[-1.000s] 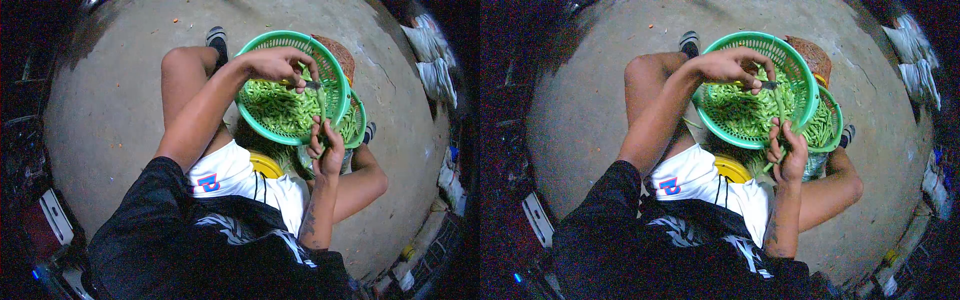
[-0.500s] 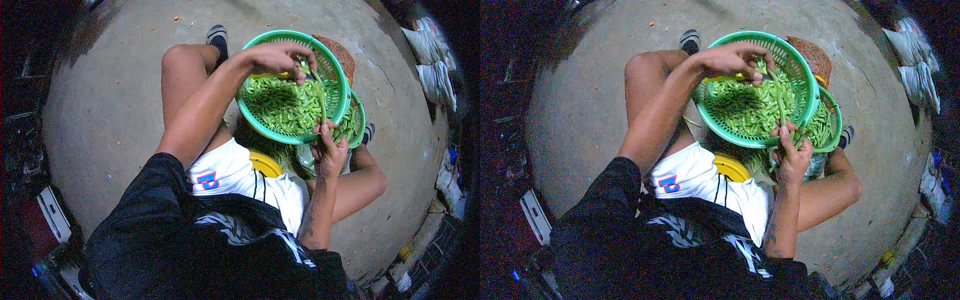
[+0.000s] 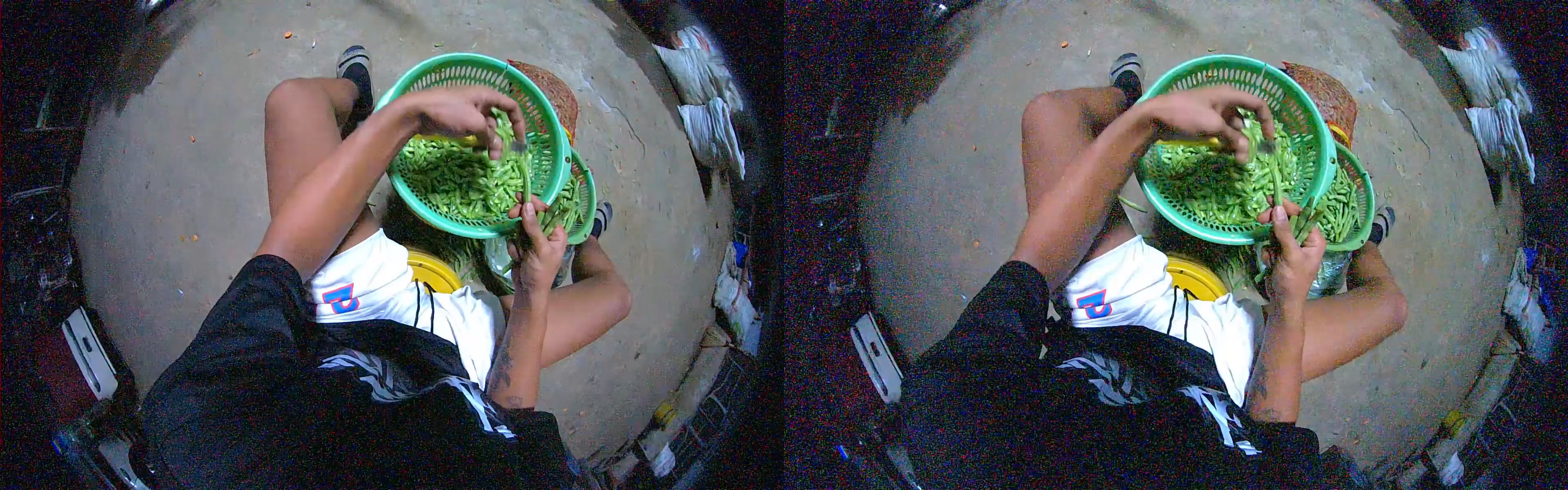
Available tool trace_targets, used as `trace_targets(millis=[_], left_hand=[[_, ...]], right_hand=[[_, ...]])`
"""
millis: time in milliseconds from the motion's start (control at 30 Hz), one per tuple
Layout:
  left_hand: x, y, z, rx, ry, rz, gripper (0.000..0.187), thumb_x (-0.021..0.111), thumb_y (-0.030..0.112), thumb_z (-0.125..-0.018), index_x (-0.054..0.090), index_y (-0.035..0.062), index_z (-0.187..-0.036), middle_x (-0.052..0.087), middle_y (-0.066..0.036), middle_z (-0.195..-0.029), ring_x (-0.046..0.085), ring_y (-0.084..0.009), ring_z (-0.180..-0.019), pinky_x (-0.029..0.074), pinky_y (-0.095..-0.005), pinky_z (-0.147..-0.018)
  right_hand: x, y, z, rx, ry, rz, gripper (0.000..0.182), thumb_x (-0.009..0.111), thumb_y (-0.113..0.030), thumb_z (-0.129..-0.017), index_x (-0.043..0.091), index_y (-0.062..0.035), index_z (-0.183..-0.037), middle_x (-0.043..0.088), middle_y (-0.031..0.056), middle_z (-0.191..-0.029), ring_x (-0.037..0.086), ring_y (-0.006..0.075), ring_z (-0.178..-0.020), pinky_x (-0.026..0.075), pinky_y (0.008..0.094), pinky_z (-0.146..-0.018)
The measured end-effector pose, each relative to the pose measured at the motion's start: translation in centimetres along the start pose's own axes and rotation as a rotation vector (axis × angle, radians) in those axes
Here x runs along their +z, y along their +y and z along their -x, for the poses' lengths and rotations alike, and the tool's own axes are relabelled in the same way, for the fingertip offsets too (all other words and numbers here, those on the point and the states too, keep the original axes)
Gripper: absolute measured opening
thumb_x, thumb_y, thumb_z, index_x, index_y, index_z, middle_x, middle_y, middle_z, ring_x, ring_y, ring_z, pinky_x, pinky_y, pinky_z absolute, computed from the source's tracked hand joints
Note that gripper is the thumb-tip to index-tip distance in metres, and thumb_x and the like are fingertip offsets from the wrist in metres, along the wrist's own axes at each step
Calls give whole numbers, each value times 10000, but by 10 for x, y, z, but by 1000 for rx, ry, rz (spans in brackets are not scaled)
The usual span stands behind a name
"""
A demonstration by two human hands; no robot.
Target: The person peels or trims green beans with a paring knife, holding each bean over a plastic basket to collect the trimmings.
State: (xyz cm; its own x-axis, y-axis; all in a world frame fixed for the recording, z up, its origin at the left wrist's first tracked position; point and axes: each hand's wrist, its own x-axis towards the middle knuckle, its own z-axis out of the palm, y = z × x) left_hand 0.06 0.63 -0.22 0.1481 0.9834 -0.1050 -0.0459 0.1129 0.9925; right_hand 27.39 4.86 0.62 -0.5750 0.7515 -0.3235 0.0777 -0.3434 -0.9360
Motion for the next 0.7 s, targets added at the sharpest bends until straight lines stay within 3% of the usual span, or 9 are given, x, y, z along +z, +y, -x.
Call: trace_targets(millis=[33,67,167,233,400,467,533,600,700], left_hand=[[10,6,0,24,-11,-82,402,711,57,-888,602,53,-1275,729,-68,-932,654,-101,-777,484,-252,-671],[19,10,1,-46,10,-130,482,709,30,-772,639,39,-1248,733,-71,-862,635,-110,-750,460,-283,-659],[23,3,-3,-61,-97,-104,458,702,38,-788,634,32,-1241,733,-69,-876,635,-120,-756,466,-286,-660],[6,-11,-8,28,-84,-52,422,713,56,-886,578,44,-1285,722,-51,-883,667,-100,-810,510,-263,-703],[8,9,4,-62,25,-22,400,706,52,-888,578,38,-1266,723,-51,-875,677,-111,-815,513,-267,-708],[23,11,1,-49,-79,-126,467,719,61,-822,597,20,-1271,726,-69,-867,623,-102,-741,463,-277,-642],[25,-4,-7,16,-126,-10,472,745,88,-821,607,29,-1269,731,-60,-866,609,-94,-726,451,-281,-629],[9,-11,-9,74,-45,-181,375,713,64,-891,597,35,-1246,716,-67,-902,676,-119,-845,517,-275,-730],[-4,-5,-5,-6,4,-85,395,730,94,-896,587,33,-1260,724,-66,-911,674,-123,-818,524,-289,-726]], right_hand=[[2,1,0,-1,0,-2,215,716,-211,-965,705,-52,-1108,707,10,-836,475,22,-512,316,193,-409],[4,2,0,-9,20,-8,218,713,-207,-966,703,-48,-1114,707,12,-842,476,23,-512,316,193,-409],[5,2,-1,-21,25,-19,210,698,-194,-976,682,-44,-1123,701,18,-865,498,30,-519,318,187,-397],[4,2,-1,-28,6,-25,199,685,-185,-984,662,-45,-1124,694,23,-884,520,36,-527,321,182,-385],[3,3,-3,-23,13,2,220,700,-199,-977,697,-40,-1129,716,17,-864,477,24,-511,320,195,-400],[7,4,-2,-21,28,2,228,703,-201,-975,696,-37,-1134,716,18,-866,483,24,-519,323,194,-401],[7,3,-2,-13,45,9,236,705,-202,-974,696,-34,-1139,716,18,-868,490,24,-527,327,193,-401],[5,1,-1,-26,23,-15,236,714,-198,-969,693,-32,-1135,725,26,-887,514,27,-551,333,189,-406],[6,0,-1,-40,27,13,227,719,-200,-967,690,-37,-1122,730,32,-897,528,31,-567,345,190,-416]])
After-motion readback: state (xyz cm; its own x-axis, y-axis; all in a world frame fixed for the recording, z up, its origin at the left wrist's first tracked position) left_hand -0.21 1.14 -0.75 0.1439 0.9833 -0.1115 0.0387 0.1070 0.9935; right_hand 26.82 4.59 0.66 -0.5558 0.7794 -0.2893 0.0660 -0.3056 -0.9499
